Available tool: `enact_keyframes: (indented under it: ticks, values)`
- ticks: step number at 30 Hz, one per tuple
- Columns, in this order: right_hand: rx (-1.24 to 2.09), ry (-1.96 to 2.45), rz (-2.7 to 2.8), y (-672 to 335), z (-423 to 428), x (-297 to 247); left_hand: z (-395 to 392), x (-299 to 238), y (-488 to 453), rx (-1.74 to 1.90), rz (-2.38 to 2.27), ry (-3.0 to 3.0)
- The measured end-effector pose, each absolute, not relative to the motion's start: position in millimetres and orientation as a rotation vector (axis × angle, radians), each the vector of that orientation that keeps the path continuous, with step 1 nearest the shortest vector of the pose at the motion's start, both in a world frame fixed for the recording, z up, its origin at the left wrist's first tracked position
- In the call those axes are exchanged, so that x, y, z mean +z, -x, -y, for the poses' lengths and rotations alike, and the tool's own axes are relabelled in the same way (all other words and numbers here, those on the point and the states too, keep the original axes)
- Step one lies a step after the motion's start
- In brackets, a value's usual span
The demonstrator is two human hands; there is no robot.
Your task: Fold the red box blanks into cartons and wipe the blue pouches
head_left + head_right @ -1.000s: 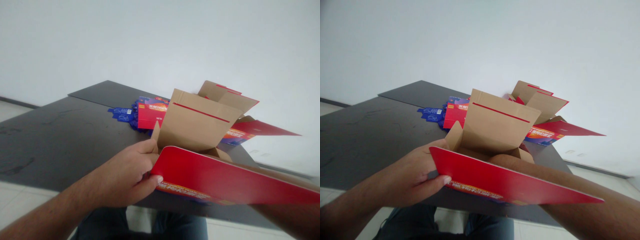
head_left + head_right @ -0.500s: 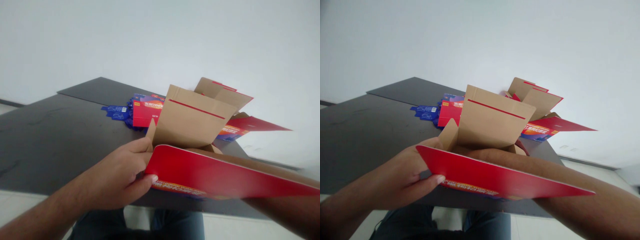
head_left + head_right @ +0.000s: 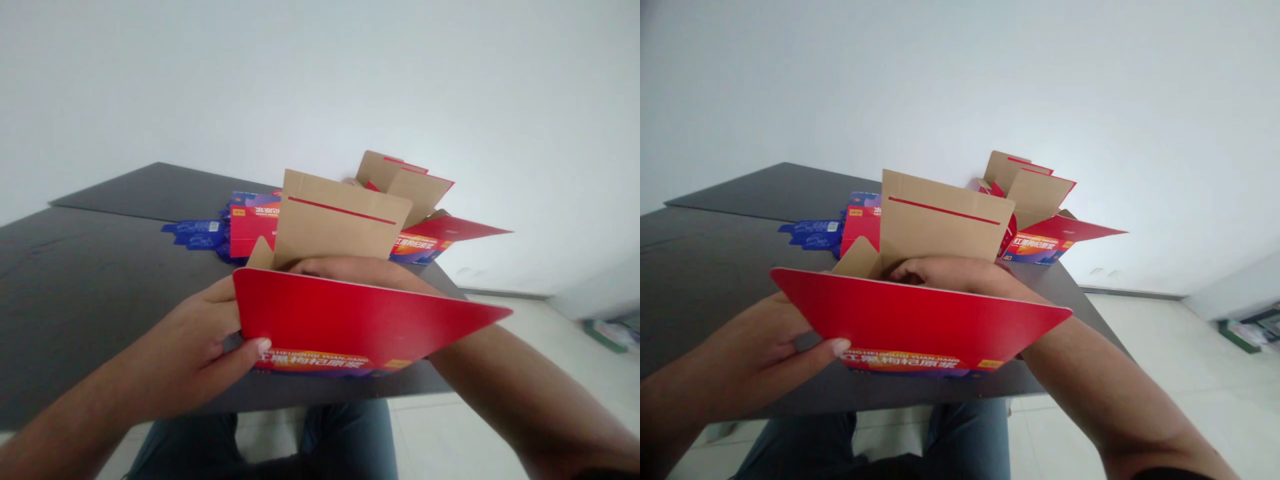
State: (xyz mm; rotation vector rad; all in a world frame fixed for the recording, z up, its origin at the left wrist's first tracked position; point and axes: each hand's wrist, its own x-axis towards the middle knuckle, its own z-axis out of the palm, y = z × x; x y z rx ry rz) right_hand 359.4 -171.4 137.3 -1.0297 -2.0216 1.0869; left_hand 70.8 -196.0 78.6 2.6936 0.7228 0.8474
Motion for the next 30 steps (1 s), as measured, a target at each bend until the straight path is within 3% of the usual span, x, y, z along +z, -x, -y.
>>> enact_keyframes:
  ticks: [4,10,22,30]
  values:
    - [1.268,1.174,1.841,-398.2,176.1,143.7,200.3,72.4,-72.2,0.948,-0.804,-2.654]
    - [0.774,1.121,1.396,-446.7,248.8,117.7,199.6,69.3,-71.0,0.966,-0.838,-2.632]
    - [-0.348,1.387,1.747,-449.3,337.1,85.4,212.1,67.3,-68.2,0.988,-0.868,-2.583]
    - [-0.111,1.648,1.852,-431.8,341.5,71.5,211.3,68.5,-63.8,1.014,-0.910,-2.613]
